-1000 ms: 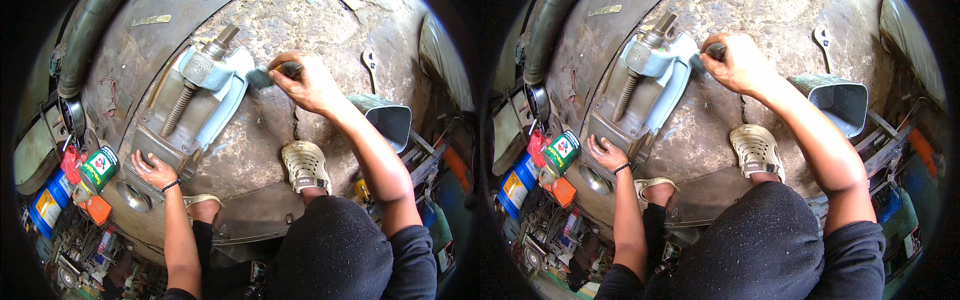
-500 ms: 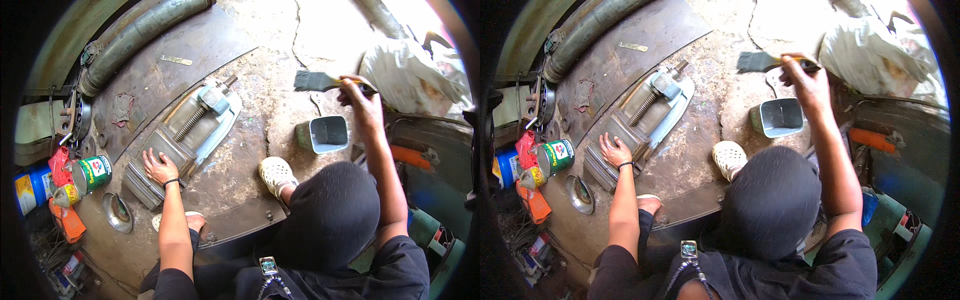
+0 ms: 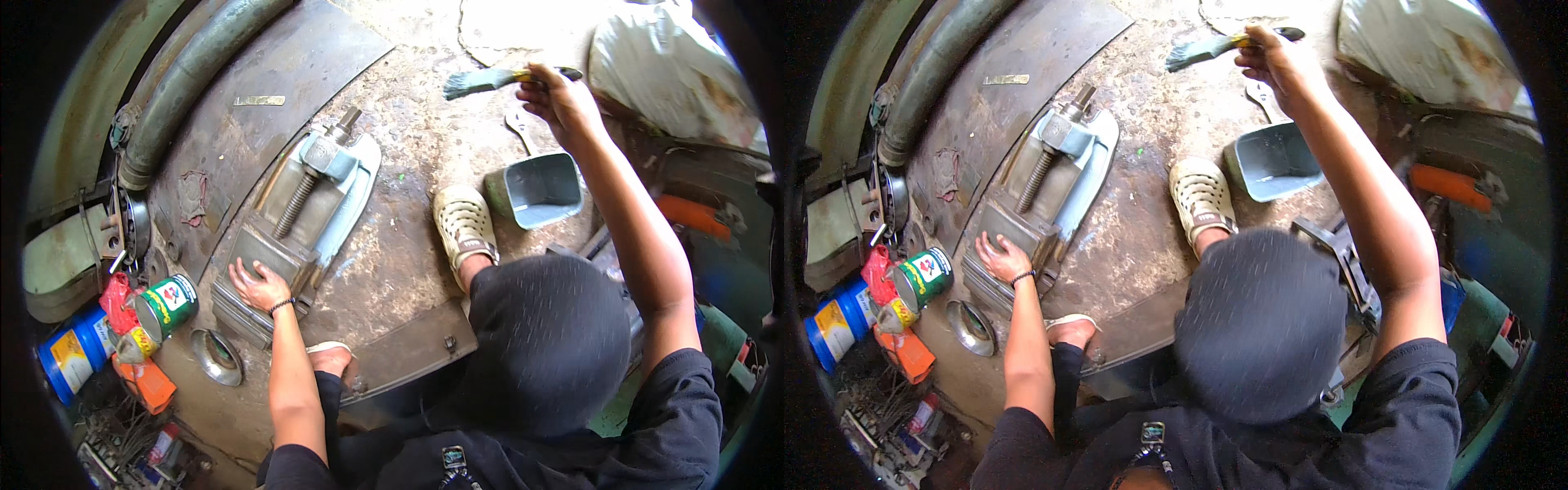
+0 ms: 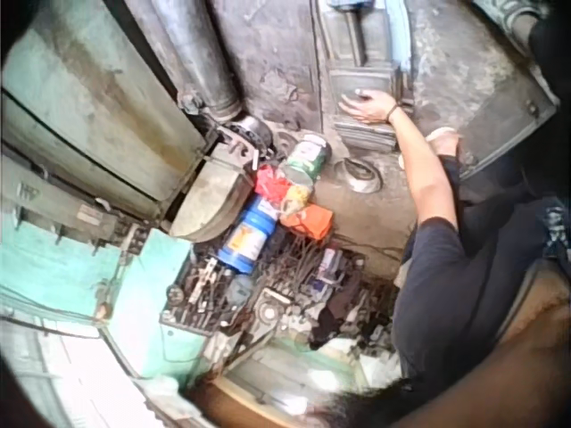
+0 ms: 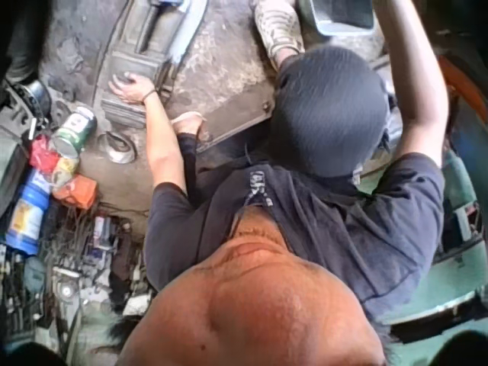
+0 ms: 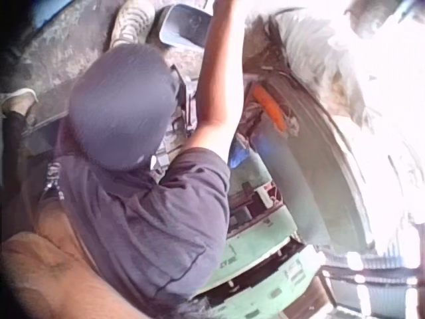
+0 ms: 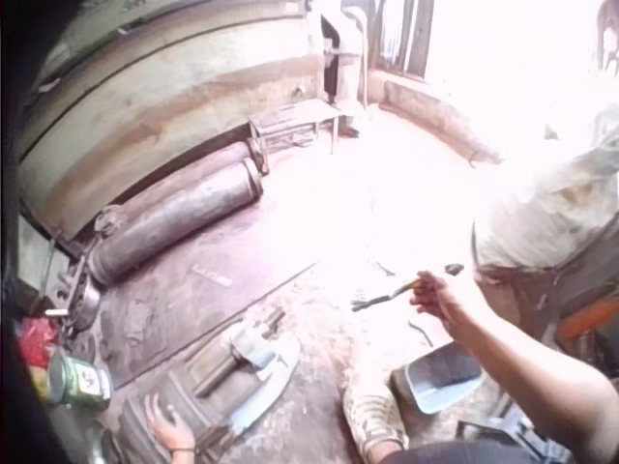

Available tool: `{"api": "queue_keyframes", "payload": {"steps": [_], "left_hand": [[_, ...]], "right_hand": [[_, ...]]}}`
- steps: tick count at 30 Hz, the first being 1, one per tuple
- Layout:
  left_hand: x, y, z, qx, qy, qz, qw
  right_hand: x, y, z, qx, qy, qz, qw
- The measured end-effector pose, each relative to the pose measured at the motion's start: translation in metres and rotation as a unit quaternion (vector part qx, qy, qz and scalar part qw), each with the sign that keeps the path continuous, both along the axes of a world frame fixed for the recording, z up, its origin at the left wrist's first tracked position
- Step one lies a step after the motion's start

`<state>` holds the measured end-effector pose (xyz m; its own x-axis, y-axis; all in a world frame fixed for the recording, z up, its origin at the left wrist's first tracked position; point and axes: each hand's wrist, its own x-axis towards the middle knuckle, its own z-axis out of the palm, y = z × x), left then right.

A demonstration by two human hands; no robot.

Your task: The person wipes a metal bench vise with a cloth, then uses a paintbrush to apply light blue paint to the vise jaws and screw. The person continues brushing paint onto the vise body and surrounding metal surface.

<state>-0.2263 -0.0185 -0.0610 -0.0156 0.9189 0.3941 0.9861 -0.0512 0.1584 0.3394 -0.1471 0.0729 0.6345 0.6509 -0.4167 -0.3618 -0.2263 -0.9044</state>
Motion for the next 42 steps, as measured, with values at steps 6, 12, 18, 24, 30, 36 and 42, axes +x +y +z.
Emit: {"api": "queue_keyframes", "payload": {"steps": [6,12,18,24,30,36,42], "left_hand": [[0.003,0.006,0.001,-0.044,0.021,-0.033,0.998],[0.007,0.010,0.002,-0.063,0.059,-0.063,0.994],[0.011,0.010,0.007,-0.101,0.107,-0.020,0.989],[0.015,0.008,0.007,-0.126,0.107,-0.004,0.986],[0.017,0.008,0.008,-0.120,0.120,0.016,0.985],[0.019,0.006,0.005,-0.101,0.101,0.042,0.989],[0.019,0.005,0.005,-0.092,0.101,0.037,0.990]], "right_hand": [[0.021,0.097,-0.131,-0.007,0.070,0.060,0.996],[0.022,0.131,-0.191,-0.057,0.174,0.159,0.970],[-0.016,0.158,-0.210,-0.044,0.191,0.234,0.952],[-0.032,0.177,-0.214,0.003,0.240,0.251,0.938],[-0.048,0.201,-0.218,0.017,0.242,0.291,0.925],[-0.055,0.194,-0.221,0.021,0.207,0.338,0.918],[-0.049,0.169,-0.221,-0.008,0.166,0.416,0.894]]}}
